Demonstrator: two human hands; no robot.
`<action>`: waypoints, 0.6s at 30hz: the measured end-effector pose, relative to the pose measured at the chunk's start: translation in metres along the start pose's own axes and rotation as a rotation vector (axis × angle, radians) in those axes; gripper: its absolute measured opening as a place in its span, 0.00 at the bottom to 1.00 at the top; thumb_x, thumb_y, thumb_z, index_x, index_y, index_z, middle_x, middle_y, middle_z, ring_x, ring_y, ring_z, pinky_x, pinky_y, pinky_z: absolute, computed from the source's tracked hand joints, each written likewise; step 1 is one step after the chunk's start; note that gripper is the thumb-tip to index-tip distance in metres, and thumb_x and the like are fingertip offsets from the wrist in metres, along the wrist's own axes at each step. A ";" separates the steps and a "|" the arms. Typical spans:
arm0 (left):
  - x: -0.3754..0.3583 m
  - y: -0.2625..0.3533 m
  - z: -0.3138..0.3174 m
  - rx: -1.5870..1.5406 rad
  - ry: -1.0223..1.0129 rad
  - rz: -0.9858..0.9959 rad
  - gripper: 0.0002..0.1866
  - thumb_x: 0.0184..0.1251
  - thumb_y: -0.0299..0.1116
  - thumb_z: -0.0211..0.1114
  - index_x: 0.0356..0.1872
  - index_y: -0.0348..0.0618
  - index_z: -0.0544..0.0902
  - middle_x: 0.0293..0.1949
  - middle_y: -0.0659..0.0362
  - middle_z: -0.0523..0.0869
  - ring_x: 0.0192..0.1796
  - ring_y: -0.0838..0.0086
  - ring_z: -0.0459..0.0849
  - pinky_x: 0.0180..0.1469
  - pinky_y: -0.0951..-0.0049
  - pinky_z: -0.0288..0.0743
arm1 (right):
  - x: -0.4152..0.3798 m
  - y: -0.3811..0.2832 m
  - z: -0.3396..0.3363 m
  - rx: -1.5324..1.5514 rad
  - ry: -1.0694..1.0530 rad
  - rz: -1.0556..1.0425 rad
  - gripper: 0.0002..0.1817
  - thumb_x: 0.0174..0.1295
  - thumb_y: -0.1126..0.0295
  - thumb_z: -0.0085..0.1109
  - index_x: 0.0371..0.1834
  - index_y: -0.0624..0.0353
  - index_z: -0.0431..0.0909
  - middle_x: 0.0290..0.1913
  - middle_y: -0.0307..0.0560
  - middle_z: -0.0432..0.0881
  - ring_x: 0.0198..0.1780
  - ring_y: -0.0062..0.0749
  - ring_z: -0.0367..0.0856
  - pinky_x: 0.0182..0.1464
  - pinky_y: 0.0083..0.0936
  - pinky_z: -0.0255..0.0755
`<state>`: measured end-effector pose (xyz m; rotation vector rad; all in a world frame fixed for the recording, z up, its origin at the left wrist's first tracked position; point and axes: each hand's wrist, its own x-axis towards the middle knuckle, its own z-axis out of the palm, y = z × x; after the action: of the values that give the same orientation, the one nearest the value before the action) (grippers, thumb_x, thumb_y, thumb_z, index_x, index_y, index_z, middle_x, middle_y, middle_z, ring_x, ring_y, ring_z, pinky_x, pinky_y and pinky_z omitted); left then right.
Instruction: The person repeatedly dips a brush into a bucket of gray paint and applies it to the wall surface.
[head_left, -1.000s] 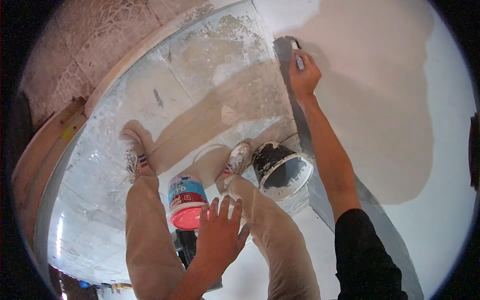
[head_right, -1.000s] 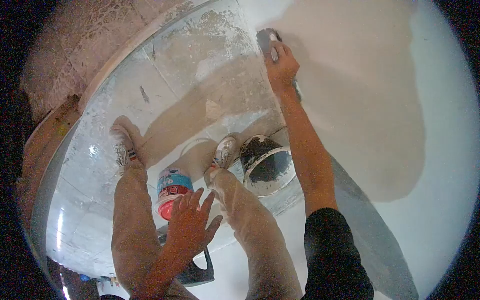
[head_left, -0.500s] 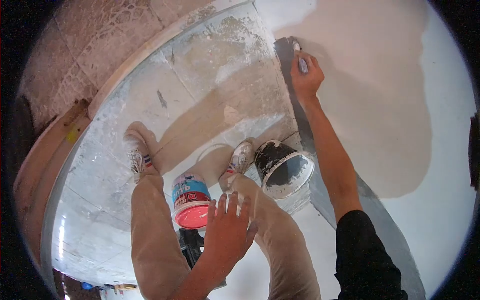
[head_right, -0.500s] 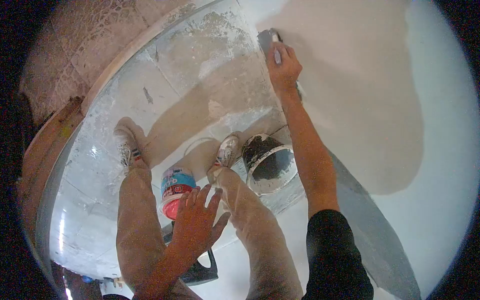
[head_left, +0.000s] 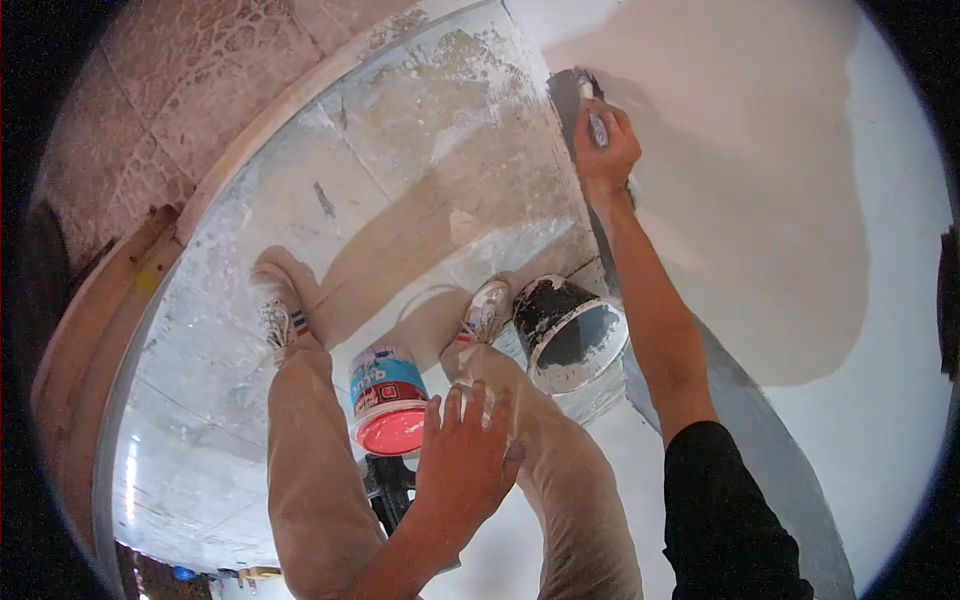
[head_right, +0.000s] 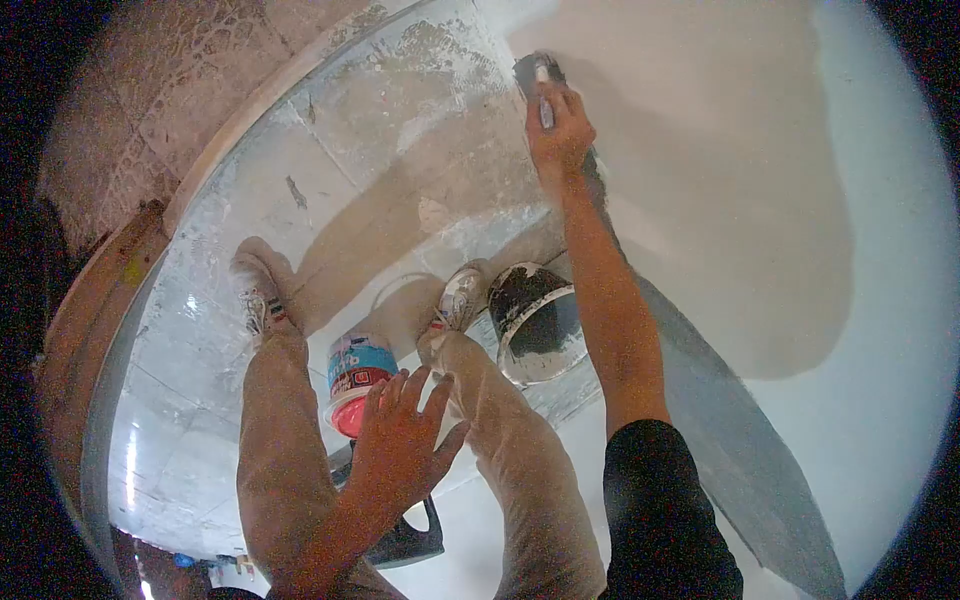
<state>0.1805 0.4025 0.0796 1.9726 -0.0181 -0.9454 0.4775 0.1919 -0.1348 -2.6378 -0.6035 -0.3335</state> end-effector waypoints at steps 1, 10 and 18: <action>0.000 -0.002 0.000 0.009 -0.004 0.001 0.30 0.71 0.49 0.60 0.67 0.39 0.73 0.66 0.42 0.72 0.68 0.46 0.70 0.72 0.43 0.59 | 0.000 0.001 0.003 0.002 -0.048 0.013 0.11 0.61 0.66 0.66 0.47 0.50 0.85 0.48 0.47 0.85 0.46 0.47 0.86 0.47 0.39 0.80; 0.002 -0.001 -0.003 0.002 -0.012 0.009 0.30 0.71 0.49 0.61 0.66 0.38 0.74 0.66 0.41 0.72 0.68 0.46 0.70 0.71 0.44 0.60 | 0.015 0.017 -0.003 -0.044 -0.118 -0.038 0.13 0.60 0.66 0.67 0.48 0.46 0.85 0.48 0.45 0.85 0.42 0.45 0.87 0.43 0.37 0.81; 0.006 -0.005 -0.004 0.002 0.028 0.000 0.30 0.70 0.48 0.62 0.66 0.38 0.74 0.64 0.41 0.74 0.67 0.47 0.72 0.70 0.44 0.61 | -0.008 0.003 0.000 0.045 -0.201 -0.037 0.15 0.59 0.70 0.67 0.50 0.47 0.84 0.51 0.46 0.84 0.45 0.46 0.86 0.46 0.38 0.82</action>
<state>0.1856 0.4059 0.0730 1.9875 -0.0039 -0.9180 0.4719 0.1861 -0.1385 -2.6383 -0.7154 -0.0642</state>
